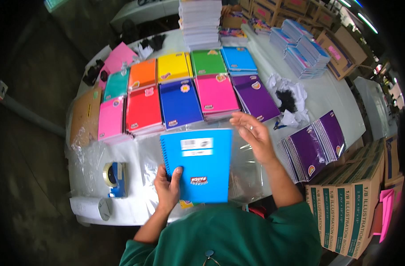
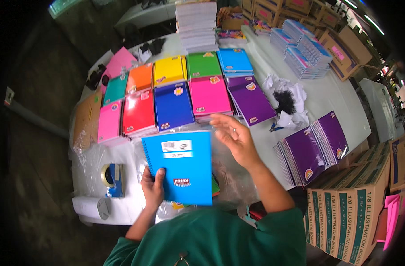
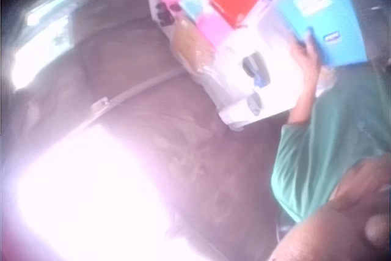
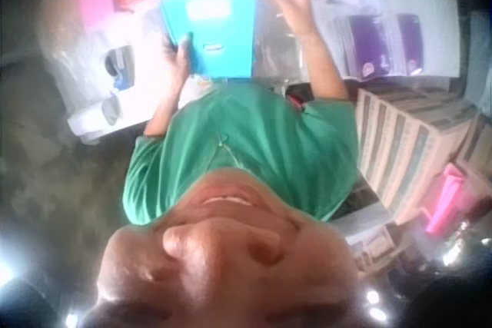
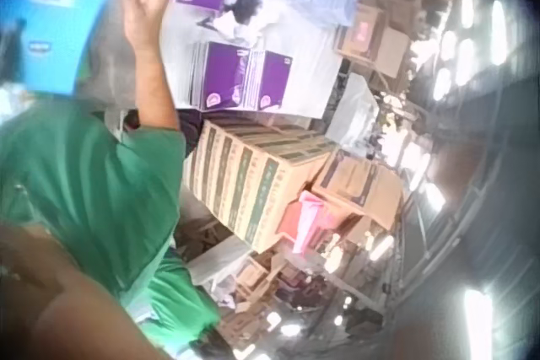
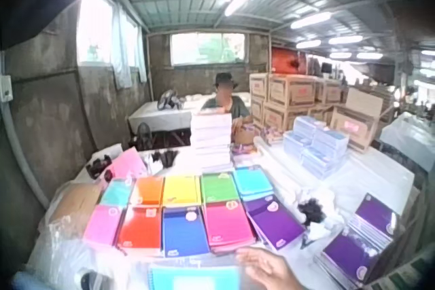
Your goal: The person gathers several colorful spiral notebooks from a table, stacks them, and places the stack into a large clear plastic bag. They then use tape to seal the bag before setting the packaged notebooks aside.
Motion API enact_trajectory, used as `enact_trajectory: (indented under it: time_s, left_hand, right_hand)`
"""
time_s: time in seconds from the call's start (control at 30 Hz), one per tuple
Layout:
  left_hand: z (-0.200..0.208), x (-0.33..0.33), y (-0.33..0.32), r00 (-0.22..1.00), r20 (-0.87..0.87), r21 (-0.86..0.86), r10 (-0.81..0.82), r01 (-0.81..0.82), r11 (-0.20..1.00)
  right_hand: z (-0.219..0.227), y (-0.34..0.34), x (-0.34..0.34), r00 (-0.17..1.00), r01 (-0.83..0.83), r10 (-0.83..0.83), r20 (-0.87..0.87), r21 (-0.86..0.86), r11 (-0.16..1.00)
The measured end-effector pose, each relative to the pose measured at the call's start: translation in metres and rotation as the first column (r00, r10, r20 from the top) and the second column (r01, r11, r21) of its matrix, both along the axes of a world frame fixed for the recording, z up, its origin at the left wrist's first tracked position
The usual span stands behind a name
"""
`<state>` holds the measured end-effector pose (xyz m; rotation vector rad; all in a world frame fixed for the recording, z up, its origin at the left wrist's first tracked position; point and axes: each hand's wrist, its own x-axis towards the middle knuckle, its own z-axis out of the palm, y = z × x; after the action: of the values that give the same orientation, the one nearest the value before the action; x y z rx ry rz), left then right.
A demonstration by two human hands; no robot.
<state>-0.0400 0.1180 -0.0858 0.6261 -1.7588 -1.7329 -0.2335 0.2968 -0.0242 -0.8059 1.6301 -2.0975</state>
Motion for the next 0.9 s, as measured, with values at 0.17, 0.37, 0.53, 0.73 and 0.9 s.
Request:
enact_trajectory:
  time_s: [0.17, 0.37, 0.53, 0.73, 0.9]
  left_hand:
    - [-0.149, 0.014, -0.032, 0.810, 0.582, -0.318, 0.070, 0.147, 0.937]
    - [-0.120, 0.011, -0.024, 0.749, 0.663, -0.183, 0.005, 0.156, 0.971]
    - [-0.131, 0.011, -0.027, 0.852, 0.522, -0.025, -0.043, 0.065, 0.998]
    - [-0.042, 0.057, -0.033, 0.952, -0.027, 0.293, -0.305, 0.299, 0.908]
    - [-0.051, 0.066, -0.025, 0.899, -0.070, 0.020, -0.432, 0.435, 0.900]
  right_hand:
    - [-0.155, 0.009, 0.022, 0.780, -0.249, -0.156, 0.606, 0.529, 0.811]
    - [-0.155, -0.022, 0.046, 0.812, -0.332, -0.029, 0.583, 0.501, 0.800]
    - [-0.162, -0.036, 0.082, 0.811, -0.235, 0.000, 0.585, 0.326, 0.916]
    - [-0.093, 0.004, 0.116, 0.964, -0.247, 0.231, 0.131, 0.126, 0.961]
    - [-0.114, 0.019, 0.111, 0.986, -0.162, 0.163, 0.030, -0.030, 0.986]
